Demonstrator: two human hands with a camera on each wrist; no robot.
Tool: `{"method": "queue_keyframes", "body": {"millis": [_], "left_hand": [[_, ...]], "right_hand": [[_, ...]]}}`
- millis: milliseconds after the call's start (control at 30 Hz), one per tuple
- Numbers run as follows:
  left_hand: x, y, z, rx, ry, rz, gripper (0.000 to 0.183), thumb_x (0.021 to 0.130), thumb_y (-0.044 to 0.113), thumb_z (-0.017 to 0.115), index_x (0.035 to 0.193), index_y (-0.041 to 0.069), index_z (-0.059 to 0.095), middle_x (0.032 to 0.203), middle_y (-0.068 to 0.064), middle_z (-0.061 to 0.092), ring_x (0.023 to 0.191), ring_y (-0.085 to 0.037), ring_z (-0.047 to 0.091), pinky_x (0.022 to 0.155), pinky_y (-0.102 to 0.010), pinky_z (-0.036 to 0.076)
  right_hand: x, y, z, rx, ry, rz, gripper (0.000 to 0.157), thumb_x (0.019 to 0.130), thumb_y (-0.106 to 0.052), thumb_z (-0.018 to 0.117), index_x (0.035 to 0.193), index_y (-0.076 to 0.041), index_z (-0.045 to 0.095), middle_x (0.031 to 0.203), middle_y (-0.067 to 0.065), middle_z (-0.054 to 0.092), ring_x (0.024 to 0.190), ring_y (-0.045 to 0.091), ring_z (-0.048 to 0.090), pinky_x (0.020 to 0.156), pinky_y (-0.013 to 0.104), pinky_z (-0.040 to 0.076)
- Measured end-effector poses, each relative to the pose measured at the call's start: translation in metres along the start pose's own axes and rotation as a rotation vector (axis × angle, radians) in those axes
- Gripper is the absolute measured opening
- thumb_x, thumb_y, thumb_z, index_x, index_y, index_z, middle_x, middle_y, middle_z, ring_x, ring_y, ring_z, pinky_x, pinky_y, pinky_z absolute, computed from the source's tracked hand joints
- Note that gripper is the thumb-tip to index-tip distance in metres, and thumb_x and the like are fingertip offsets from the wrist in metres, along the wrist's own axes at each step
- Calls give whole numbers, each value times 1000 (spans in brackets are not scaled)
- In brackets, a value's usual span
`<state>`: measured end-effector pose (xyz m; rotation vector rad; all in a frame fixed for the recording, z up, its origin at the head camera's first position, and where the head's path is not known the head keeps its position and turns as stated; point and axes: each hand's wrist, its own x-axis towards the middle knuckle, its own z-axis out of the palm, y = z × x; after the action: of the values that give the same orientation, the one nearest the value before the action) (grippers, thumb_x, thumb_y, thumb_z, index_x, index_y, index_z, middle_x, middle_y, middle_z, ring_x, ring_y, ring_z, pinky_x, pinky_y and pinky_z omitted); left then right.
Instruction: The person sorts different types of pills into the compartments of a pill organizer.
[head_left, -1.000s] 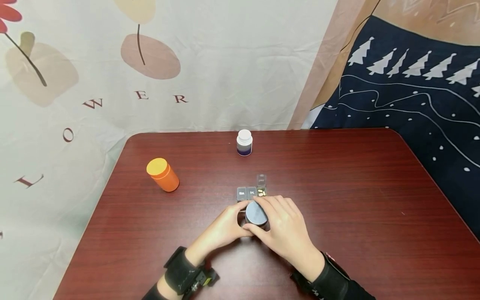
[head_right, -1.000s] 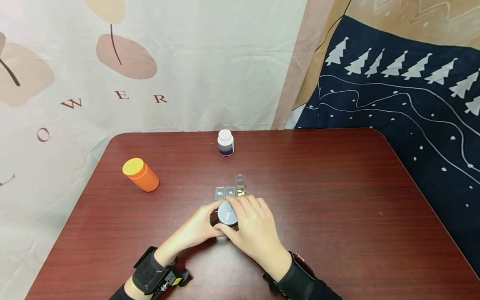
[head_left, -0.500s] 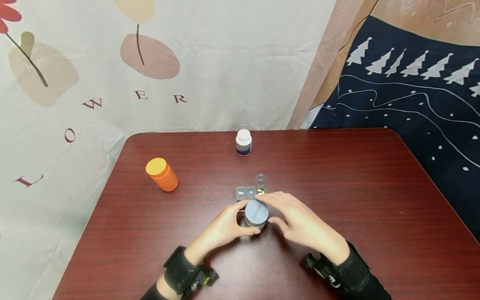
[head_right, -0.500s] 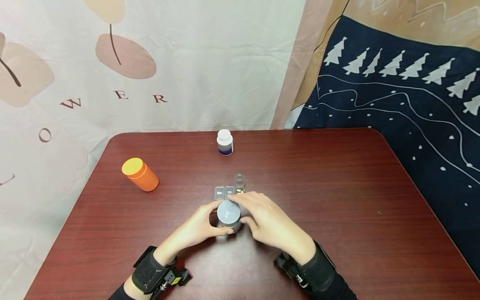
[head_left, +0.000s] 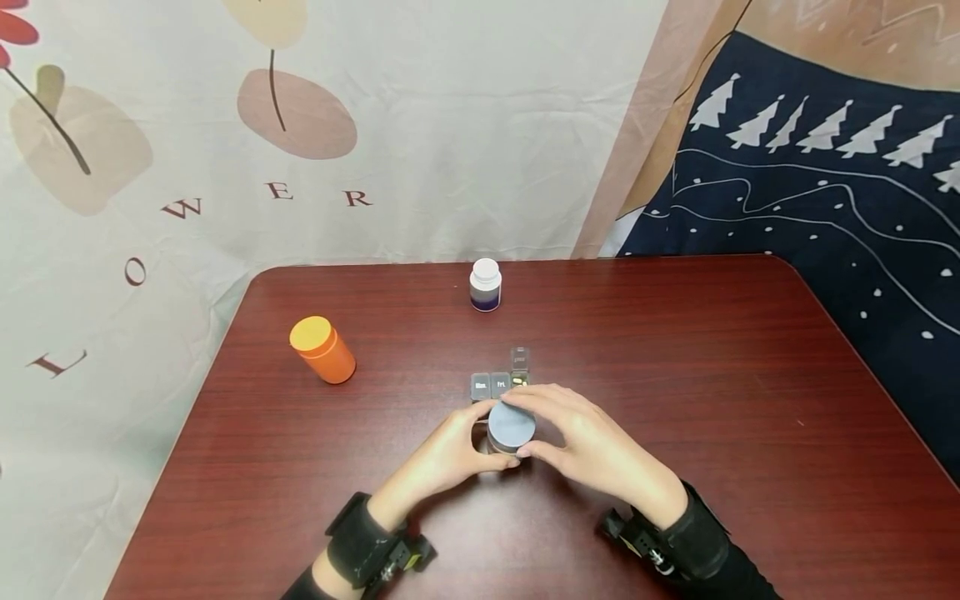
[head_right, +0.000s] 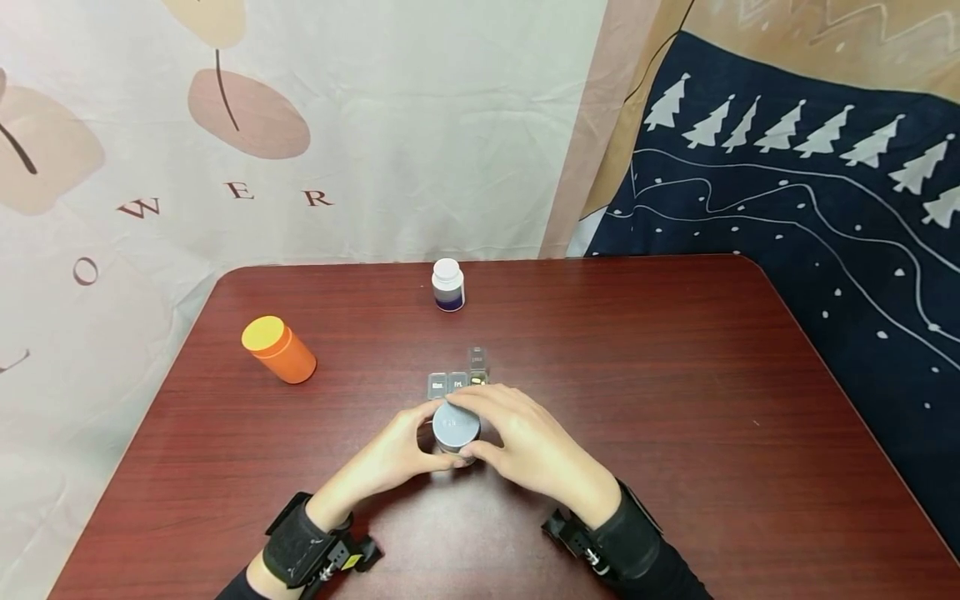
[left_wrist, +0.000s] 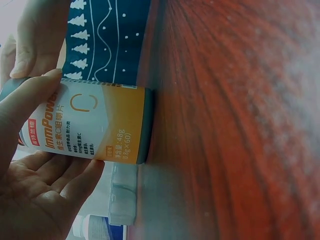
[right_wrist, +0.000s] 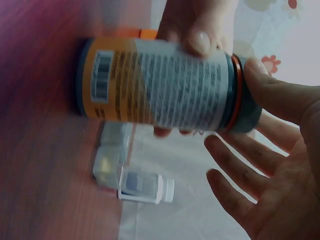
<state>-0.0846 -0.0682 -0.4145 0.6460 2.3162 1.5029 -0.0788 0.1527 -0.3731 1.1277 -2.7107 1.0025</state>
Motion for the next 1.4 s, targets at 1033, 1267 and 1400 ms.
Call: {"method": "queue_keyframes", "body": {"millis": [1033, 1267, 1400], "left_hand": [[-1, -2, 1, 22, 18, 5, 62, 79, 13, 83, 135, 4, 57, 125, -5, 65, 114, -18, 60, 103, -41, 45], [-3, 1, 5, 61, 77, -10, 64, 76, 11, 85, 133, 3, 59, 122, -8, 67, 112, -20, 62, 99, -41, 48], [-2, 3, 6, 82, 93, -27, 65, 75, 11, 85, 133, 1, 58, 123, -10, 67, 112, -22, 63, 98, -42, 49]], "right_hand": [[0, -17, 18, -131, 168, 63, 64, 78, -32, 85, 133, -15, 59, 126, -2, 61, 113, 16, 58, 92, 40, 50], [1, -21, 25, -162, 263, 56, 57, 75, -27, 87, 123, -11, 63, 112, -2, 64, 101, 15, 60, 89, 37, 51], [0, -22, 27, -183, 279, 57, 58, 75, -26, 87, 125, -10, 62, 113, -1, 64, 102, 15, 60, 85, 36, 52]]}}
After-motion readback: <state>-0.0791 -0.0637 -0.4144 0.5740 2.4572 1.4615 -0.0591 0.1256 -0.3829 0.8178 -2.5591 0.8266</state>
